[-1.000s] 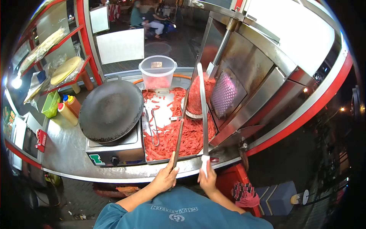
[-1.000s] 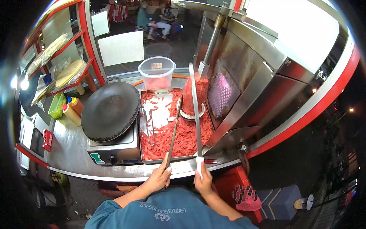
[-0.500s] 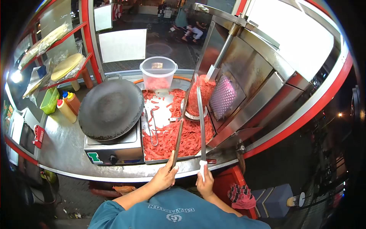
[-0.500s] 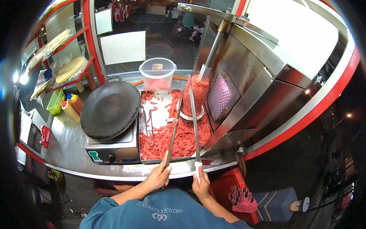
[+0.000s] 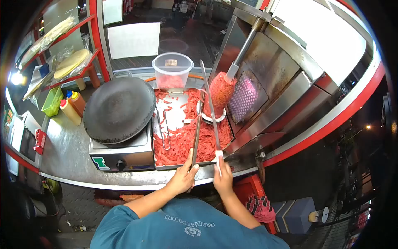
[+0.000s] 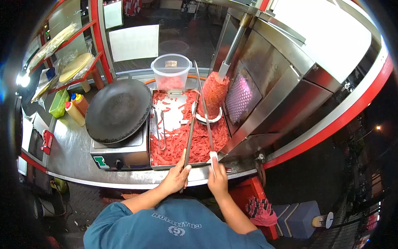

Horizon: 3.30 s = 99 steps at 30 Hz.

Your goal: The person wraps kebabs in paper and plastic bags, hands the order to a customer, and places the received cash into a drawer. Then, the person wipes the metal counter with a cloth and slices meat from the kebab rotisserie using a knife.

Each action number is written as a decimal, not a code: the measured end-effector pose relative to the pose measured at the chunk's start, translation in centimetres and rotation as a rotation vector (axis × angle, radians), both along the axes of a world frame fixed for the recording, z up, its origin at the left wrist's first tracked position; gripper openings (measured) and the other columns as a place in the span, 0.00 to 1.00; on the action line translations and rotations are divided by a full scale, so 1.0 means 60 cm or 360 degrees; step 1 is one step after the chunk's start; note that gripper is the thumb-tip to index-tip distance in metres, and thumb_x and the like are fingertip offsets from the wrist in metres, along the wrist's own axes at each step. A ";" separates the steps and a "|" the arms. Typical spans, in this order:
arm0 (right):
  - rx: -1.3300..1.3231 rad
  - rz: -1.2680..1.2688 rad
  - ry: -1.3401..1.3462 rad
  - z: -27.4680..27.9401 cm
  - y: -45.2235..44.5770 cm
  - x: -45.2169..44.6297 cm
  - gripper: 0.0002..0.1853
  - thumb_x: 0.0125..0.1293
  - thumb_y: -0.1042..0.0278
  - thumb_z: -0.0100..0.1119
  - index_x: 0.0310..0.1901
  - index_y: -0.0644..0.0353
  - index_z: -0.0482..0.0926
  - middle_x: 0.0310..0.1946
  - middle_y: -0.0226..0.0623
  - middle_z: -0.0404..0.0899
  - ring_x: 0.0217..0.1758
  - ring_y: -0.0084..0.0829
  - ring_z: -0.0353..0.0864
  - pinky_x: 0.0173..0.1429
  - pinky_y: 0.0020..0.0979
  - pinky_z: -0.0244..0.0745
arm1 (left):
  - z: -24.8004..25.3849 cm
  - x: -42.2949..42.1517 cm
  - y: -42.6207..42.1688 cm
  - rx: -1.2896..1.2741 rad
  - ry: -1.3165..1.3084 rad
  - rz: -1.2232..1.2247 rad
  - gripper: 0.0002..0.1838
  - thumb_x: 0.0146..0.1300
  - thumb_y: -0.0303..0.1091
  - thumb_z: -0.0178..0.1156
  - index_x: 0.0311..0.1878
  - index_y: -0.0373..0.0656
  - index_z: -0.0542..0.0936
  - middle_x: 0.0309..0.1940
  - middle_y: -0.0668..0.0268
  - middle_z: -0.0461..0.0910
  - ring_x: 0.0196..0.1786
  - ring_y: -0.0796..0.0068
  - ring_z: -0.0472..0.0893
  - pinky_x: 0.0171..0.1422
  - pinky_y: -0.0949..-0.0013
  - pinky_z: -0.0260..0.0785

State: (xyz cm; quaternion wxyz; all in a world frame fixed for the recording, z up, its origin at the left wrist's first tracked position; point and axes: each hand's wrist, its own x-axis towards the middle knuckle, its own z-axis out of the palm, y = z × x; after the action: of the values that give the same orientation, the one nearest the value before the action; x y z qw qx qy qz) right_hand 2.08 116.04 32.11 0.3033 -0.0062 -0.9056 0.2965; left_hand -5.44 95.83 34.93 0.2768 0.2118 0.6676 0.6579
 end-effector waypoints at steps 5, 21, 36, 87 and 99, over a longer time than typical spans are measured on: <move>0.0052 -0.0057 -0.0147 -0.007 -0.006 0.040 0.29 0.73 0.78 0.57 0.75 0.62 0.69 0.39 0.53 0.77 0.38 0.52 0.78 0.47 0.45 0.77 | 0.007 -0.026 0.015 0.0177 -0.0100 0.0015 0.39 0.84 0.40 0.46 0.86 0.56 0.35 0.22 0.68 0.70 0.19 0.78 0.73 0.24 0.70 0.72; -0.0777 0.0299 -0.0361 -0.057 -0.016 0.089 0.33 0.75 0.83 0.51 0.80 0.63 0.60 0.43 0.42 0.81 0.32 0.28 0.80 0.38 0.30 0.79 | -0.009 0.001 -0.076 0.0533 -0.0702 -0.0127 0.35 0.85 0.45 0.43 0.87 0.61 0.41 0.30 0.69 0.67 0.19 0.82 0.65 0.22 0.76 0.64; -0.0861 0.0315 0.0053 -0.015 -0.001 -0.032 0.37 0.77 0.82 0.52 0.83 0.53 0.54 0.36 0.32 0.73 0.21 0.18 0.69 0.22 0.25 0.72 | -0.007 0.044 -0.073 -0.0004 -0.0096 -0.0140 0.39 0.83 0.36 0.44 0.87 0.56 0.34 0.24 0.68 0.69 0.19 0.77 0.73 0.27 0.69 0.72; -0.0065 0.0053 0.0104 -0.019 0.016 -0.007 0.31 0.73 0.81 0.57 0.77 0.67 0.65 0.51 0.56 0.82 0.49 0.45 0.84 0.54 0.39 0.79 | 0.010 0.030 -0.051 -0.0132 -0.0026 -0.0084 0.42 0.82 0.40 0.49 0.86 0.56 0.34 0.21 0.63 0.75 0.20 0.74 0.78 0.28 0.66 0.75; 0.0042 -0.0041 -0.0012 0.006 0.002 0.009 0.30 0.72 0.80 0.58 0.76 0.63 0.68 0.45 0.55 0.80 0.44 0.50 0.81 0.50 0.41 0.77 | 0.022 -0.003 -0.008 0.0019 -0.0066 0.0012 0.40 0.83 0.39 0.48 0.87 0.55 0.36 0.21 0.69 0.70 0.18 0.77 0.74 0.25 0.68 0.73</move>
State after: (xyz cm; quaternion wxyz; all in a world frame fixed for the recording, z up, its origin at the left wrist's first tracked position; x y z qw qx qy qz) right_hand 2.64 116.19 32.44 0.3038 -0.0150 -0.9104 0.2804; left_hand -5.59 95.37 36.23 0.2870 0.1972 0.6585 0.6672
